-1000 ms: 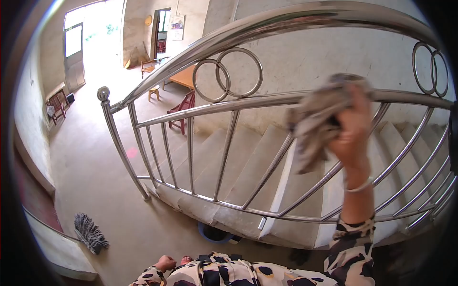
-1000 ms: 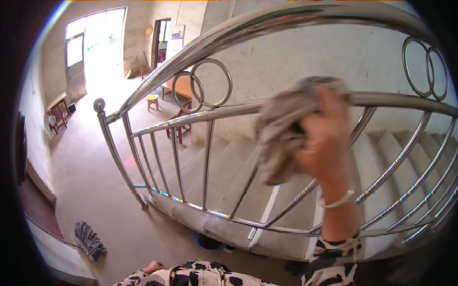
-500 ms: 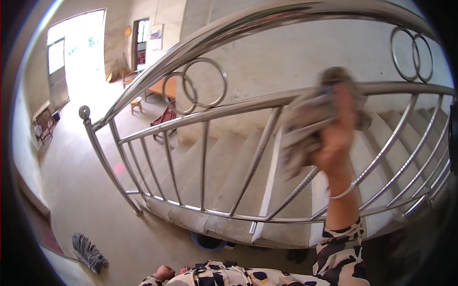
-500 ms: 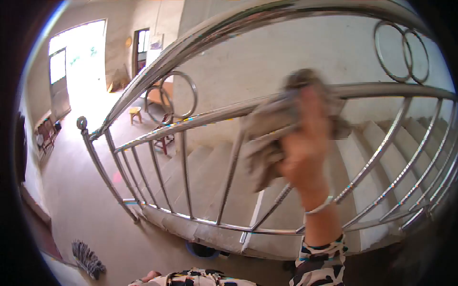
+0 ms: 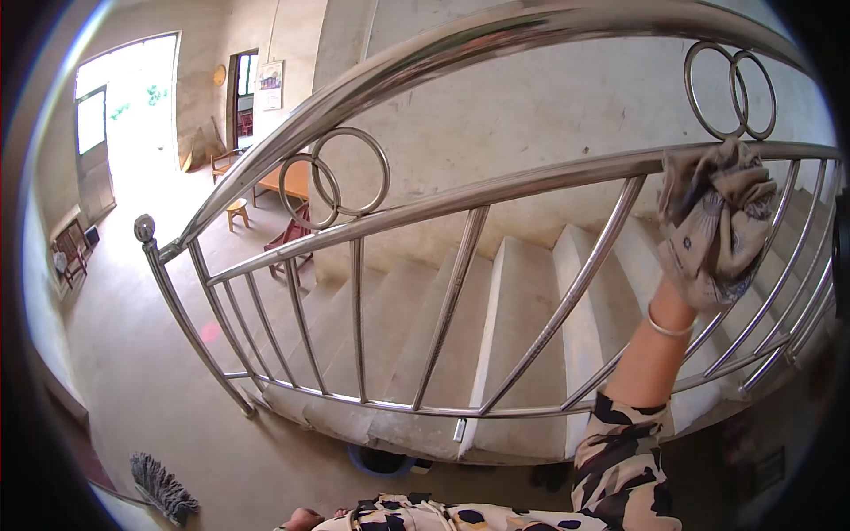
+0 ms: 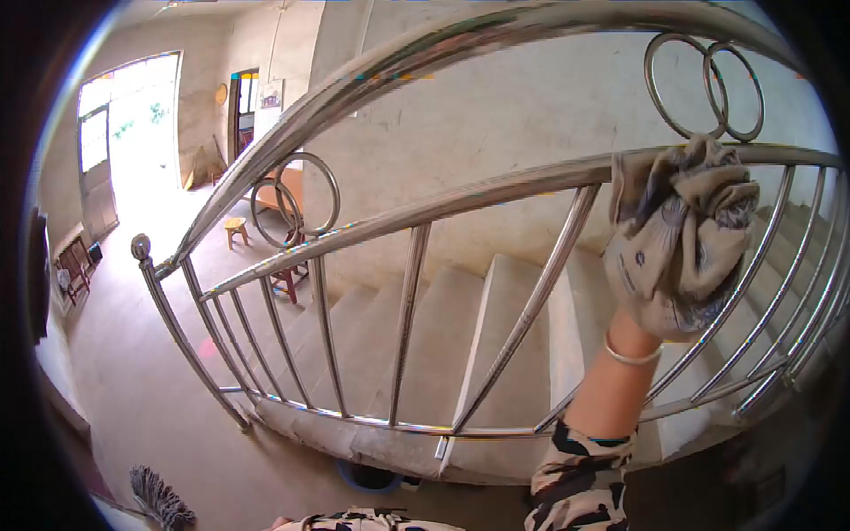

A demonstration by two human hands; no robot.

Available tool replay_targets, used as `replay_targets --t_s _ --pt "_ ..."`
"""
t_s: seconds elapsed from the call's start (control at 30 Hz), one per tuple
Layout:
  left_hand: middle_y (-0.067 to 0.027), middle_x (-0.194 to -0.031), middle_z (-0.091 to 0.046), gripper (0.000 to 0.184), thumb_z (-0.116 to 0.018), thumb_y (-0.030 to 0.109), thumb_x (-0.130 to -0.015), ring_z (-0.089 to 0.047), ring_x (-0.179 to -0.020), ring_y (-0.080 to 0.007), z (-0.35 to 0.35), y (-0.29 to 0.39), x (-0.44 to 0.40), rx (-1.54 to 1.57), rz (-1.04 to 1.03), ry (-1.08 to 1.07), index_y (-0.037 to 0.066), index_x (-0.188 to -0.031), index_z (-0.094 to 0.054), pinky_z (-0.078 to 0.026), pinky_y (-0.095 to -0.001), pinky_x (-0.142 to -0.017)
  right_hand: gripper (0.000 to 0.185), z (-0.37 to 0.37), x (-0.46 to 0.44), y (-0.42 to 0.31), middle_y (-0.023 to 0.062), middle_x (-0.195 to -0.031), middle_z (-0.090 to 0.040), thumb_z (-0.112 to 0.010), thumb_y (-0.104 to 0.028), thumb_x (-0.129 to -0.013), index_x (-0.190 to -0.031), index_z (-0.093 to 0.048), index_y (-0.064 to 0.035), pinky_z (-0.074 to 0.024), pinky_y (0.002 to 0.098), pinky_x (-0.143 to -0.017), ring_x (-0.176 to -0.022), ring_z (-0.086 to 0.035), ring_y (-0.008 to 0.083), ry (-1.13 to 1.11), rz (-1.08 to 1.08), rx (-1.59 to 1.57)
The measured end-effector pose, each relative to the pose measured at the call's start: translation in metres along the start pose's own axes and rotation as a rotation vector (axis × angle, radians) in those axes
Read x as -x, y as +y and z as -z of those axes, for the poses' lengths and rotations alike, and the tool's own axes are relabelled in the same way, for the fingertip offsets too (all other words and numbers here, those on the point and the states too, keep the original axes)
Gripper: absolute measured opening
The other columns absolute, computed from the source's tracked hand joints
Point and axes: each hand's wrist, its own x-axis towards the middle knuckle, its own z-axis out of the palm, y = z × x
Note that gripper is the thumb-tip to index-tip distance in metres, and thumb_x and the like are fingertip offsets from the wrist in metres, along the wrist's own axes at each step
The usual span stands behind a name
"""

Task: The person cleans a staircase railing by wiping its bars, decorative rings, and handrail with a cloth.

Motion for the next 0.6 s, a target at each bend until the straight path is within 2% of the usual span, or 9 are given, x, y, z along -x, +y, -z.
replay_targets --t_s 0.03,0.07,0.1,0.13,0.17,0.2,0.27,0.5,0.6 --pt "-0.0096 -0.074 -0.062 0.026 -0.059 0.025 -0.068 -0.06 -0.069 -0.0189 -0.002 -0.001 0.0 -0.003 -0.001 -0.004 0.002 -0.08 -0.063 -0.047 -0.0279 -0.065 0.039 -0.007 0.003 -0.002 0.0157 -0.124 -0.034 -0.042 -0.01 -0.084 -0.119 -0.03 0.0009 -0.0285 0.0329 -0.098 -0.115 -0.036 0.0196 0.099 -0.158 -0.513" --pt "-0.0096 -0.074 -0.062 0.026 -0.059 0.025 -0.068 -0.06 -0.069 -0.019 -0.004 -0.003 -0.001 -0.009 0.001 -0.005 0.002 -0.081 -0.063 -0.047 -0.028 -0.066 0.042 -0.017 0.014 0.002 0.0138 -0.127 -0.032 -0.042 -0.014 -0.084 -0.121 -0.029 0.002 -0.0267 0.0321 -0.099 -0.117 -0.034 0.0203 0.014 -0.038 -0.736" --pt "-0.0096 -0.074 -0.062 0.027 -0.059 0.025 -0.068 -0.06 -0.07 -0.0191 -0.004 -0.005 -0.002 -0.015 0.004 -0.004 0.002 -0.081 -0.063 -0.047 -0.028 -0.066 0.042 -0.02 0.022 0.004 0.0126 -0.121 -0.036 -0.044 -0.015 -0.083 -0.119 -0.032 0.0022 -0.0296 0.0335 -0.096 -0.112 -0.037 0.0206 -0.011 0.003 -0.65" --pt "-0.0096 -0.074 -0.062 0.027 -0.059 0.025 -0.068 -0.06 -0.07 -0.0191 -0.005 -0.008 -0.003 -0.02 0.009 -0.003 0.002 -0.081 -0.063 -0.047 -0.028 -0.066 0.041 -0.021 0.036 0.009 0.0114 -0.115 -0.041 -0.046 -0.017 -0.082 -0.117 -0.035 0.0024 -0.0325 0.0349 -0.093 -0.107 -0.04 0.0209 -0.014 0.186 0.027" --pt "-0.0096 -0.074 -0.062 0.027 -0.059 0.025 -0.068 -0.06 -0.07 -0.0192 -0.008 -0.01 -0.004 -0.026 0.011 -0.006 0.002 -0.081 -0.063 -0.047 -0.028 -0.066 0.04 -0.022 0.047 0.011 0.0102 -0.11 -0.045 -0.048 -0.018 -0.082 -0.115 -0.038 0.0026 -0.0354 0.0362 -0.09 -0.102 -0.044 0.0212 -0.034 0.273 0.297" --pt "-0.0097 -0.075 -0.062 0.027 -0.059 0.025 -0.068 -0.06 -0.07 -0.0193 -0.009 -0.011 -0.005 -0.03 0.013 -0.007 0.002 -0.081 -0.063 -0.047 -0.0281 -0.067 0.04 -0.026 0.055 0.008 0.009 -0.104 -0.049 -0.05 -0.02 -0.081 -0.112 -0.041 0.0028 -0.0383 0.0376 -0.087 -0.097 -0.047 0.0215 -0.064 0.193 0.169" --pt "-0.0097 -0.075 -0.062 0.027 -0.059 0.025 -0.068 -0.06 -0.071 -0.0194 -0.011 -0.013 -0.007 -0.04 0.016 -0.008 0.002 -0.081 -0.063 -0.046 -0.0281 -0.067 0.04 -0.031 0.056 -0.001 0.0091 -0.1 -0.05 -0.052 -0.019 -0.08 -0.111 -0.042 0.0029 -0.0389 0.0368 -0.086 -0.095 -0.047 0.0217 -0.132 -0.162 -0.579" --pt "-0.0097 -0.076 -0.063 0.028 -0.059 0.026 -0.067 -0.06 -0.072 -0.0199 -0.006 -0.005 -0.006 -0.048 0.014 0.001 0.003 -0.082 -0.064 -0.046 -0.0283 -0.069 0.047 0.003 0.03 -0.009 0.0154 -0.111 -0.045 -0.047 -0.03 -0.081 -0.117 -0.038 -0.0014 -0.0384 0.0392 -0.086 -0.105 -0.042 0.027 -0.181 0.463 0.784" --pt "-0.0097 -0.077 -0.063 0.028 -0.059 0.026 -0.067 -0.06 -0.073 -0.0201 -0.005 0.002 -0.005 -0.039 -0.001 -0.001 0.003 -0.082 -0.064 -0.046 -0.0284 -0.07 0.054 -0.024 0.033 -0.024 0.0153 -0.121 -0.038 -0.056 -0.019 -0.076 -0.12 -0.031 0.002 -0.0337 0.0358 -0.092 -0.11 -0.04 0.0267 -0.054 -0.138 -0.43"
